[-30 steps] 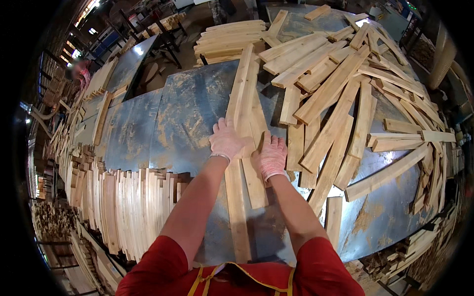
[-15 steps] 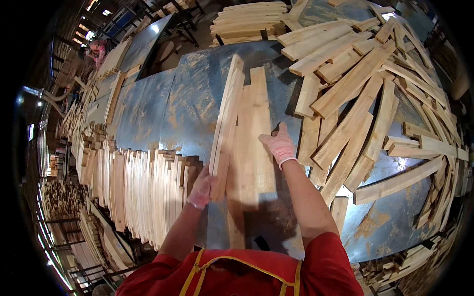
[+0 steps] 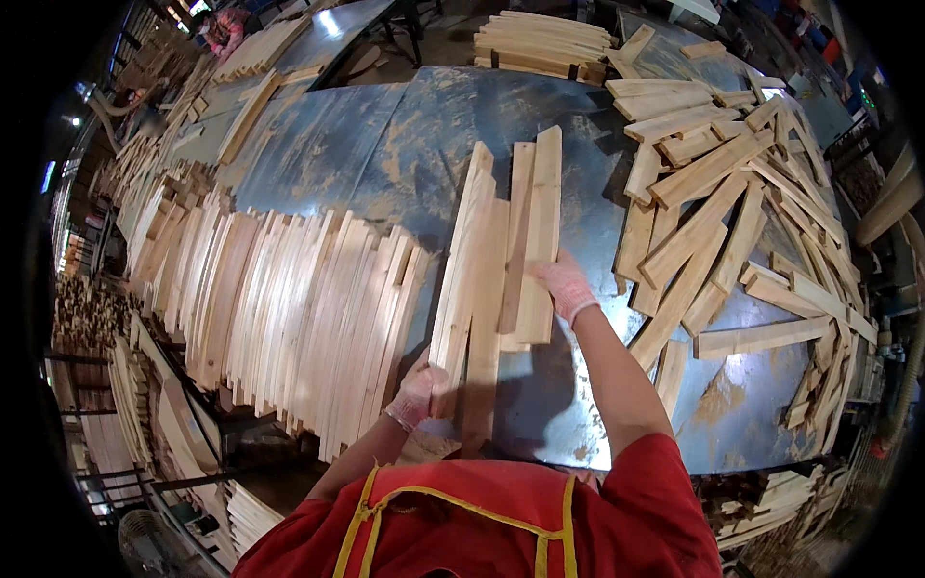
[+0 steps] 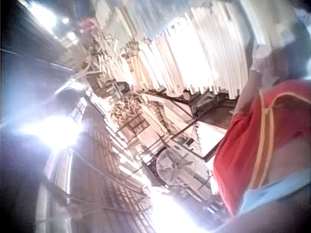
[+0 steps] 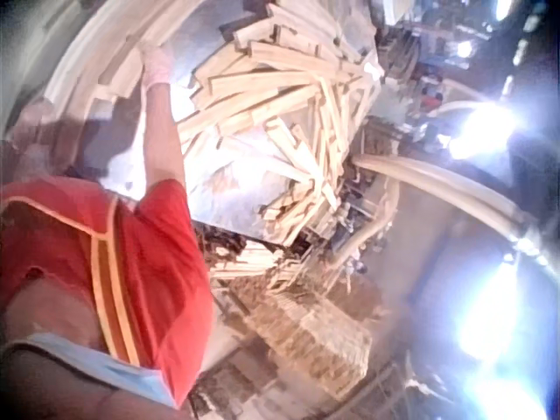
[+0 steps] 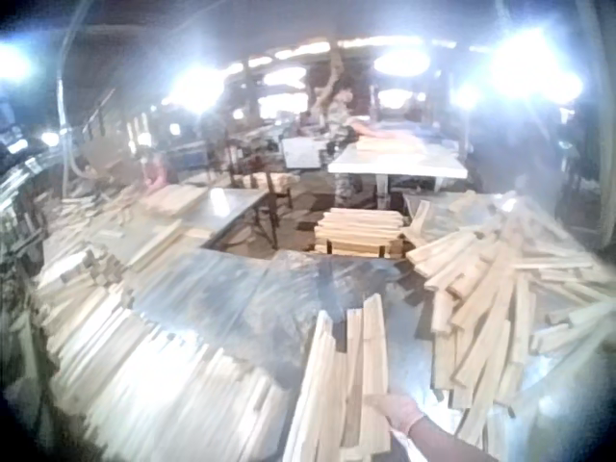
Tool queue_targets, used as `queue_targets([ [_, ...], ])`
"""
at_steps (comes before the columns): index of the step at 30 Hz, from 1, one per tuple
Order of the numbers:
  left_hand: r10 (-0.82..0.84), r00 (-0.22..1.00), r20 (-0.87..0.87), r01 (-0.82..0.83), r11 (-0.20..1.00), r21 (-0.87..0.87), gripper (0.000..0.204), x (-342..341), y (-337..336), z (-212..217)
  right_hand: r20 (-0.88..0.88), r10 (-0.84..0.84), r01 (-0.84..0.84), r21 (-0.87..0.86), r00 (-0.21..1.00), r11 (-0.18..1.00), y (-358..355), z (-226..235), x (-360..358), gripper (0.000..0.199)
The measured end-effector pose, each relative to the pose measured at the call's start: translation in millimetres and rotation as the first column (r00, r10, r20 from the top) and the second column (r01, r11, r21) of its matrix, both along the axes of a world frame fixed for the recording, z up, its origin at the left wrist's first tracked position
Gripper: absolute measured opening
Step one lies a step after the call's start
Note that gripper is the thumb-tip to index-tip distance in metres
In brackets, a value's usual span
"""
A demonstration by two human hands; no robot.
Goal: The person repeatedly picks up small wooden planks from a large pile on a metal table and stacks them into a neat, organized pile. The worker uses both hands to gather the planks and align them before placing them onto the growing stack.
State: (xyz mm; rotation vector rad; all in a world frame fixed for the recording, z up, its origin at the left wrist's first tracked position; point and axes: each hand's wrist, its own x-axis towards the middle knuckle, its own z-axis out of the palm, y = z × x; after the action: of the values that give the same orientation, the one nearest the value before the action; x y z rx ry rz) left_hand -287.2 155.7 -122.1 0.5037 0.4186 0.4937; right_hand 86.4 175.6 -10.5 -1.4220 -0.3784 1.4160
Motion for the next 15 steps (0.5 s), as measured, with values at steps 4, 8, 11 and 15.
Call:
queue_targets([
  [4,-0.008,0.980,-0.198,0.004,1.000,-0.023,0.053,-1.5,-9.7,64.6,0.746,0.175,-0.082,-0.160,0.643,0.984,-31.2,-36.0,-29.3,0.088],
  [8,0.042,0.813,-0.580,0.156,0.945,0.287,0.071,30.4,-15.3,119.0,0.824,0.300,-0.012,-0.336,0.481,0.942,-19.7,-29.2,-76.9,0.103],
  [11,0.049,0.892,-0.450,0.015,0.990,0.138,0.069,14.4,-15.7,79.9,0.701,0.016,0.126,-0.149,0.713,0.981,-18.7,-17.0,-96.3,0.095],
  [15,-0.132,0.985,-0.108,0.104,0.968,-0.229,0.067,-12.9,2.4,71.7,-0.328,-0.150,0.146,-0.038,0.933,0.989,-39.1,-26.4,-66.7,0.059],
])
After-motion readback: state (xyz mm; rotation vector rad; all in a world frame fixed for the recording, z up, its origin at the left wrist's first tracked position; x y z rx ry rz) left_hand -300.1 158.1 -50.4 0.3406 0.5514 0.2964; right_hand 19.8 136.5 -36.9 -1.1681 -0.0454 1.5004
